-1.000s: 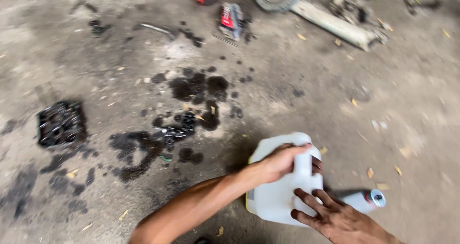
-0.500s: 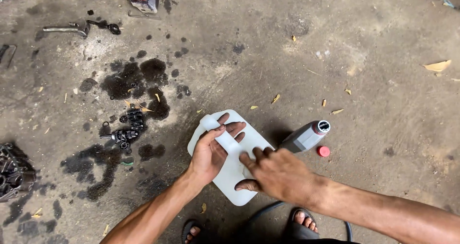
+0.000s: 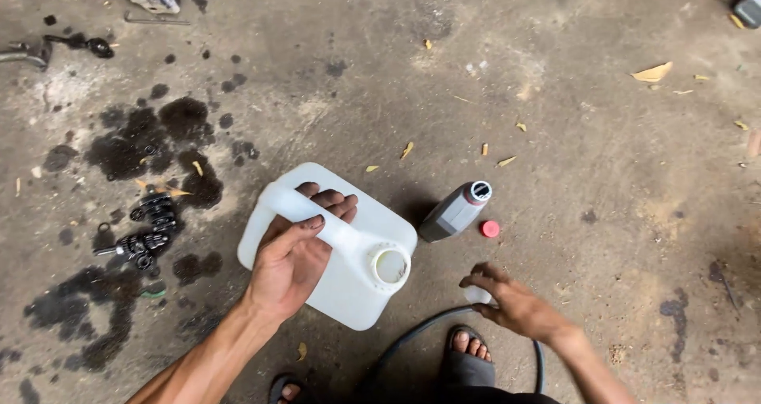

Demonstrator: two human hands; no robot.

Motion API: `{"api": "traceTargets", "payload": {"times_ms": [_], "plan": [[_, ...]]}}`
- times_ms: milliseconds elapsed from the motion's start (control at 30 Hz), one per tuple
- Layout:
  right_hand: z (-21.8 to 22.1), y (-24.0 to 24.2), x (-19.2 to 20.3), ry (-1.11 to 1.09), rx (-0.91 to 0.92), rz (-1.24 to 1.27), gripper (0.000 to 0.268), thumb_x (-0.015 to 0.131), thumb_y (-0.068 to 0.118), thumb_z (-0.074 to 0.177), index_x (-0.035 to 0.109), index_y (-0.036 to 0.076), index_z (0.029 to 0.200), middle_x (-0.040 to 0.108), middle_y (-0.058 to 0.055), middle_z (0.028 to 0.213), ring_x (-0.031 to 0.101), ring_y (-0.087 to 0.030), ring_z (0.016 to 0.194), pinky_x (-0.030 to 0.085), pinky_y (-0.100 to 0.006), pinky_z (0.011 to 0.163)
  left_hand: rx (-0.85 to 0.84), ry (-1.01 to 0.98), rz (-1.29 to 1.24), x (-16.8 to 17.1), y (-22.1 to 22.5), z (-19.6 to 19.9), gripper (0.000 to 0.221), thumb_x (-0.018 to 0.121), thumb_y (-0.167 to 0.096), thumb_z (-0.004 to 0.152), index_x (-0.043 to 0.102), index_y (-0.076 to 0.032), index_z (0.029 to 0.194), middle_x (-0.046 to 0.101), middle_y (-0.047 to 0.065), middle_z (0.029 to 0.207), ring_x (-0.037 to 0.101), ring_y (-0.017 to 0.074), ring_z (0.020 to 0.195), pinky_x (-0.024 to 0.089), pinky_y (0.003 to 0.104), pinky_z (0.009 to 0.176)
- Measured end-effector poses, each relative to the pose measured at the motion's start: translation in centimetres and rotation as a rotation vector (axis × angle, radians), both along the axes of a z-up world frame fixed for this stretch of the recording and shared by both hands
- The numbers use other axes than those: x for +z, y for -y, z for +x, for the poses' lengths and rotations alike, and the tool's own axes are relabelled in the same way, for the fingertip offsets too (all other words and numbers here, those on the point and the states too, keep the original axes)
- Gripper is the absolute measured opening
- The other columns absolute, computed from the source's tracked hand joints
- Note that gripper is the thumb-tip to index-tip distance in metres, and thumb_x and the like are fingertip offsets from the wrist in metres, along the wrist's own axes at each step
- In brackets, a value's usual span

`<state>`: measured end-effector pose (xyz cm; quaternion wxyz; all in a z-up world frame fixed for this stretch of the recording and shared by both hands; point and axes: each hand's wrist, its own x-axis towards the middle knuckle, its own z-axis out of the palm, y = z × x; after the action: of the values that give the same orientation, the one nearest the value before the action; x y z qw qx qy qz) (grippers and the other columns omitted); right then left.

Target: Pouring motor oil from a large jug into a smaller bottle and then into a motorcycle engine.

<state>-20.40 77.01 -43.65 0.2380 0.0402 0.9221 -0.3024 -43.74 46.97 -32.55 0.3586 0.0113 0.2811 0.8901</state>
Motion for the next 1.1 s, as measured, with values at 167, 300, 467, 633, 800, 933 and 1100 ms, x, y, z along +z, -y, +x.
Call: {"api": "traceTargets", "payload": {"times_ms": [167,300,467,633,800,933,1100], "plan": [[2.3,0.5,-12.9,-0.007,-0.463,-0.031,0.051,0.075,0.022,0.09,0.059,0.027,0.138,0.049,-0.007,0.142,0.059,-0.033,0.125,0.047,-0.048,0.111,-0.069,-0.275,0.005,1.4,-1.1,0.3,0.04,0.067,0.003,0.093,0.053,-0.008,0.129,0.058,0.023,0.135,0.054,0.0441,0.137,0.029,0.057,0.126],[-4.2,4.6,-4.5,-0.459,-1.159,-0.165,0.12,0.085,0.049,0.068,0.02,0.006,0.159,0.03,-0.027,0.159,0.042,-0.047,0.141,0.041,-0.065,0.111,0.053,-0.596,-0.098,0.7,-2.7,-0.7,0.039,0.061,0.0,0.097,0.043,-0.008,0.131,0.062,0.016,0.119,0.059,0.0376,0.128,0.036,0.056,0.123],[-11.9,6.2,-2.8,-0.712,-1.27,-0.224,0.137,0.098,0.041,0.064,0.01,0.002,0.162,0.023,-0.033,0.161,0.028,-0.049,0.149,0.028,-0.059,0.123,0.2,-0.89,-0.2,1.0,-4.7,-1.8,0.038,0.056,0.003,0.098,0.036,-0.006,0.129,0.058,0.015,0.112,0.062,0.0334,0.12,0.039,0.052,0.12],[-11.9,4.4,-3.5,-0.42,-1.059,-0.1,0.107,0.084,0.023,0.07,0.026,0.009,0.158,0.05,-0.03,0.147,0.055,-0.053,0.128,0.043,-0.063,0.112,0.211,-1.024,-0.311,1.9,-5.4,-1.8,0.035,0.056,0.002,0.099,0.037,-0.002,0.129,0.06,0.017,0.109,0.064,0.0349,0.115,0.044,0.052,0.113],[-9.4,3.2,0.4,-0.324,-0.666,-0.075,0.091,0.088,0.024,0.065,0.05,0.016,0.147,0.069,-0.02,0.129,0.065,-0.042,0.123,0.051,-0.054,0.108,0.181,-1.035,-0.402,2.3,-5.0,-1.1,0.035,0.058,-0.001,0.099,0.037,0.001,0.127,0.063,0.017,0.105,0.068,0.0357,0.112,0.047,0.052,0.109],[-9.2,4.9,8.5,-0.261,-0.448,-0.108,0.088,0.09,0.014,0.064,0.056,0.018,0.145,0.071,-0.019,0.128,0.067,-0.039,0.122,0.051,-0.052,0.109,0.113,-1.04,-0.467,3.7,-4.4,0.1,0.034,0.06,-0.004,0.099,0.038,0.001,0.125,0.065,0.016,0.106,0.069,0.0324,0.113,0.049,0.049,0.108],[-9.4,5.8,11.9,-0.273,-0.328,-0.107,0.085,0.085,0.009,0.068,0.053,0.013,0.147,0.068,-0.023,0.13,0.065,-0.046,0.121,0.051,-0.059,0.105,0.088,-1.079,-0.505,5.8,-4.1,0.8,0.031,0.06,-0.005,0.099,0.04,0.003,0.121,0.064,0.017,0.105,0.068,0.0309,0.112,0.05,0.048,0.106]]}}
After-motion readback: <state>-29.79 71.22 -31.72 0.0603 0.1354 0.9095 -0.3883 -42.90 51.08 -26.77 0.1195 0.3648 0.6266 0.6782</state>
